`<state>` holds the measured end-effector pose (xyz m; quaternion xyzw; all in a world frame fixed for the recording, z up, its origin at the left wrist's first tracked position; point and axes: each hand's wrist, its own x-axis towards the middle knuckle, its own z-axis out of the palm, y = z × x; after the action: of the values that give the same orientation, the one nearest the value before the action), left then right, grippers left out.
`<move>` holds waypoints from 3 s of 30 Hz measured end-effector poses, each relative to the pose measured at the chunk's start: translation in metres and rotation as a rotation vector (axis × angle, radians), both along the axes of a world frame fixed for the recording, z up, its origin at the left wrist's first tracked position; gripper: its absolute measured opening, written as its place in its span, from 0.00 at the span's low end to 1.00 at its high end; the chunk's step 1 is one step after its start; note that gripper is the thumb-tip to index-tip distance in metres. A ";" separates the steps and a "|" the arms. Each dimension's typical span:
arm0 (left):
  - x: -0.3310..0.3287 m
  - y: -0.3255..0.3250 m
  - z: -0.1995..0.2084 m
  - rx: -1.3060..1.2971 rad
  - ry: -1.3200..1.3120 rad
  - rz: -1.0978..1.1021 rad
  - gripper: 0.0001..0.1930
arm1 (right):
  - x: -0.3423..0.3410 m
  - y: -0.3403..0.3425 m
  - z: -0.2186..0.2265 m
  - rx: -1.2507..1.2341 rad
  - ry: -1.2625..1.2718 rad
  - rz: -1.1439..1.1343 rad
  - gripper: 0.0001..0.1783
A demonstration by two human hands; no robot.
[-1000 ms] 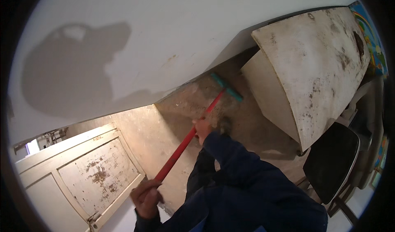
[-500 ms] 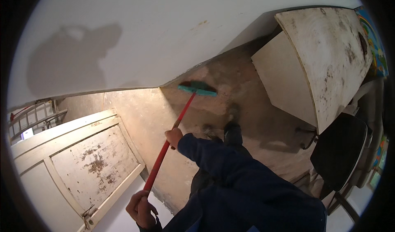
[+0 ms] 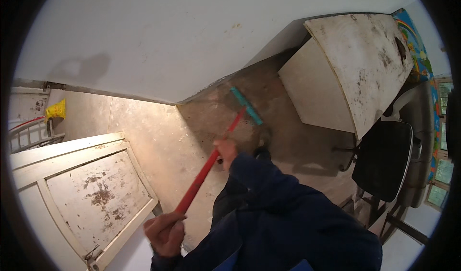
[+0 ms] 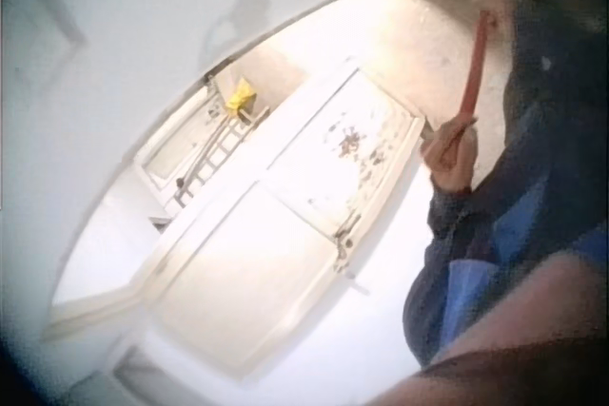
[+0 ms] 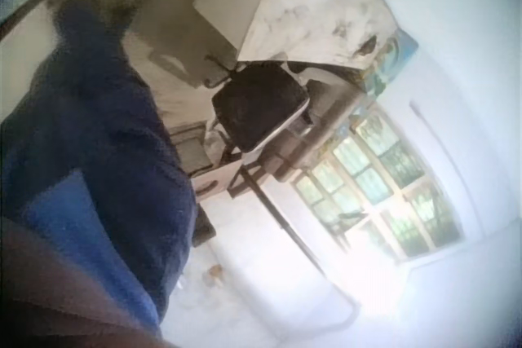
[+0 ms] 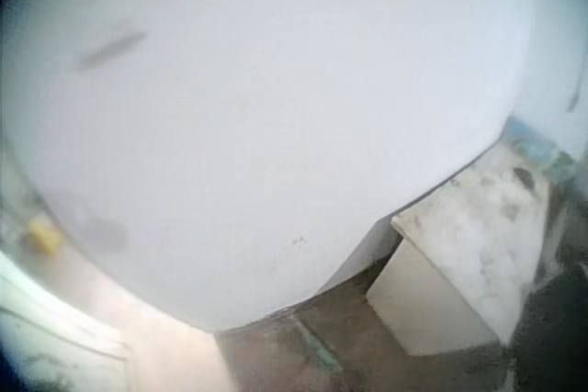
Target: The person sweeps a dusty floor with a broom, moving a chair and sofa cushions aside to reach under furniture. They continue sweeping around tables and chairs, gathering debris into a pile.
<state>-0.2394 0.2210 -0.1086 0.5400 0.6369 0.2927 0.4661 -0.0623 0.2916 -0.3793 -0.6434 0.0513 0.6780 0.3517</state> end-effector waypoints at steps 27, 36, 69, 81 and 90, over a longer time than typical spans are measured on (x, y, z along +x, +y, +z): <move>0.101 -0.112 0.028 0.343 0.311 -0.128 0.07 | 0.048 -0.125 0.002 0.105 0.115 0.137 0.13; 0.144 -0.127 -0.034 0.030 0.083 -0.090 0.09 | 0.156 -0.167 -0.061 -0.048 0.074 -0.006 0.13; 0.039 -0.051 -0.096 0.094 0.022 0.293 0.07 | 0.042 0.016 -0.095 0.047 -0.121 0.035 0.08; 0.039 -0.075 -0.020 0.038 0.578 0.772 0.09 | -0.115 0.016 -0.027 0.043 0.122 0.730 0.14; 0.050 -0.073 -0.025 0.047 0.397 0.875 0.07 | -0.061 0.024 -0.039 0.020 0.065 0.769 0.08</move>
<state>-0.1893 0.1482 -0.1332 0.2770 0.8743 0.3668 0.1560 -0.1228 0.3151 -0.4180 -0.5904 -0.1892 0.7809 0.0764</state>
